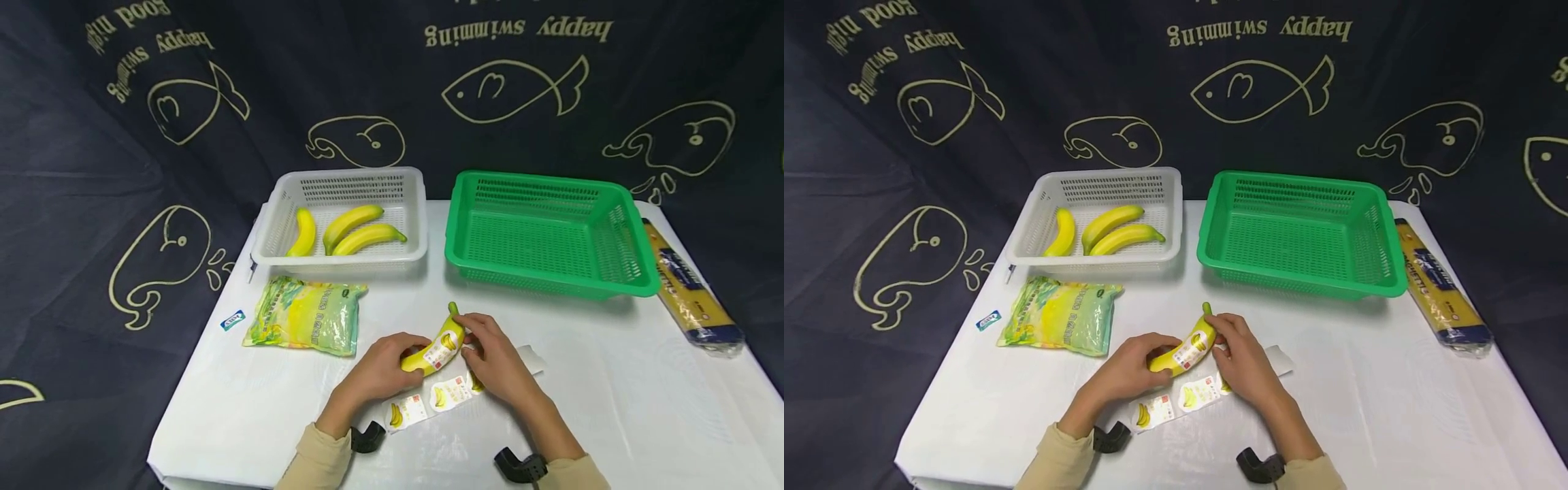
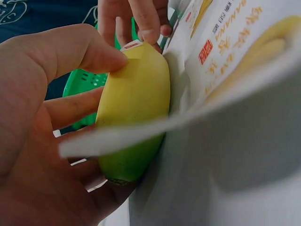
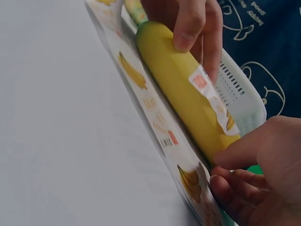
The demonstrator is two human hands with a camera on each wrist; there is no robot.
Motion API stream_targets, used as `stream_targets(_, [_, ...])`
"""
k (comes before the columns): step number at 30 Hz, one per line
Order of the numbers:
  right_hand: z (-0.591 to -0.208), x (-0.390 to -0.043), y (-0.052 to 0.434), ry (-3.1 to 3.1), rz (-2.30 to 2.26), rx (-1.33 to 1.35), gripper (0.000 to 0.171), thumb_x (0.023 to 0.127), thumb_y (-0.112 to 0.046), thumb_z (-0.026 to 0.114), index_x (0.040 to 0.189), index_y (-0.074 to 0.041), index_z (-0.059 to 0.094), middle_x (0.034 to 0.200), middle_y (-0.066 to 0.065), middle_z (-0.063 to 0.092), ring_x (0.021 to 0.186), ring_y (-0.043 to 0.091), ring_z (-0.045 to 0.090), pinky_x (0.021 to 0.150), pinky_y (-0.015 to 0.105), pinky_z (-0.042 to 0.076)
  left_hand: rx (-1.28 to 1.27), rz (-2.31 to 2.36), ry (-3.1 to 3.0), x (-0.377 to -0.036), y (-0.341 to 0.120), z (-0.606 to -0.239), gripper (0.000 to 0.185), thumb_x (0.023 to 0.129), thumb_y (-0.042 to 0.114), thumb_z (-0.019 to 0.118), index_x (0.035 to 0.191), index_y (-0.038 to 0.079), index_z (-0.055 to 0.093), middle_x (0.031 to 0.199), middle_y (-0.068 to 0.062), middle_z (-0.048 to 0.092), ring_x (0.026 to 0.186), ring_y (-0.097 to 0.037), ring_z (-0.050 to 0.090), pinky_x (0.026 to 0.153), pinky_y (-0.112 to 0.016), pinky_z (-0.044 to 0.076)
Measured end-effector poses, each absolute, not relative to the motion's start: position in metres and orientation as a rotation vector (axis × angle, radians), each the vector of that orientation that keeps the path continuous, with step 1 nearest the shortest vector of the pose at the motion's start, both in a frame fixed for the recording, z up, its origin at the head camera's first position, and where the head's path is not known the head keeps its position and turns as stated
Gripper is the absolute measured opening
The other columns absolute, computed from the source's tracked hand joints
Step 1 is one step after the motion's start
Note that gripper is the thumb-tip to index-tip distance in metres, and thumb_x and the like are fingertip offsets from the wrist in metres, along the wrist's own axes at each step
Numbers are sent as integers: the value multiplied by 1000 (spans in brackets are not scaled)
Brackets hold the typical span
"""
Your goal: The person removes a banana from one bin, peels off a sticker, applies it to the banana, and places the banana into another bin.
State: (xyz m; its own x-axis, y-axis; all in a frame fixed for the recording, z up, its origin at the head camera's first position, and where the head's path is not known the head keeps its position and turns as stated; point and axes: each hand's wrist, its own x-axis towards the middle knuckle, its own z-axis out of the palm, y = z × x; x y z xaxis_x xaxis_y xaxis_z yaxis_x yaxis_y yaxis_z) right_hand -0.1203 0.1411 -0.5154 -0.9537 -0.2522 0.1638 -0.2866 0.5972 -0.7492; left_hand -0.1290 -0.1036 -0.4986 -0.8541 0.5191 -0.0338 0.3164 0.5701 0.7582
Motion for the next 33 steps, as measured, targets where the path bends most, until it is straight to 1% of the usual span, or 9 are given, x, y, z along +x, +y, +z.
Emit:
stream_targets(5, [-513, -123, 144, -2788, 1277, 533, 52, 90, -6, 65, 138, -16, 50, 136, 0, 44, 101, 13, 57, 82, 34, 50, 708, 1143, 2575, -127, -107, -500, 46, 79, 22, 70, 125, 20, 63, 105, 11, 61, 87, -5, 56, 77, -27, 46])
stream_targets(10, [-504, -126, 157, -2759, 1253, 475, 47, 91, -12, 66, 136, -17, 53, 129, -3, 51, 100, 15, 58, 80, 35, 51, 757, 1121, 2578, -130, -101, -499, 45, 81, 23, 69, 126, 19, 63, 107, 11, 61, 88, -5, 56, 79, -26, 46])
stream_targets(14, [-487, -138, 176, -2577, 1086, 434, 37, 88, -10, 68, 125, -11, 62, 117, 2, 60, 100, 22, 59, 83, 43, 48, 754, 1126, 2570, -131, -101, -499, 44, 82, 25, 70, 125, 19, 63, 107, 11, 61, 88, -5, 55, 79, -26, 46])
stream_targets(16, [-478, -146, 189, -2471, 1013, 422, 33, 86, -7, 70, 119, -9, 65, 112, 4, 63, 99, 24, 58, 84, 44, 45, 747, 1130, 2566, -130, -102, -499, 43, 83, 26, 70, 125, 19, 63, 108, 10, 62, 88, -5, 55, 79, -26, 46])
stream_targets(18, [-471, -153, 200, -2414, 971, 406, 30, 85, -5, 70, 115, -8, 67, 110, 5, 64, 100, 24, 57, 84, 43, 43, 738, 1128, 2568, -129, -103, -498, 43, 83, 26, 70, 125, 19, 63, 109, 10, 62, 89, -5, 56, 79, -26, 46])
stream_targets(22, [-461, -159, 220, -2393, 951, 389, 28, 86, -6, 71, 114, -9, 67, 110, 4, 64, 103, 24, 57, 85, 41, 41, 728, 1125, 2566, -127, -105, -499, 44, 82, 26, 70, 125, 19, 63, 111, 10, 62, 92, -5, 56, 82, -27, 46])
stream_targets(26, [-453, -162, 234, -2369, 927, 388, 27, 84, -5, 72, 111, -6, 68, 108, 8, 64, 104, 28, 56, 87, 42, 39, 730, 1132, 2559, -127, -106, -501, 44, 83, 27, 70, 126, 19, 63, 111, 10, 61, 92, -4, 56, 82, -27, 46])
stream_targets(29, [-448, -166, 244, -2362, 901, 401, 28, 82, -5, 72, 110, -4, 68, 108, 11, 64, 106, 32, 53, 89, 44, 37, 727, 1131, 2564, -126, -106, -500, 44, 83, 28, 69, 126, 19, 63, 111, 11, 61, 92, -4, 56, 83, -27, 46])
stream_targets(33, [-447, -172, 257, -2404, 855, 393, 30, 81, -7, 74, 110, -4, 68, 111, 13, 63, 109, 35, 49, 93, 49, 34, 724, 1120, 2571, -126, -107, -502, 46, 84, 29, 69, 128, 20, 62, 112, 11, 61, 93, -5, 55, 84, -28, 46])
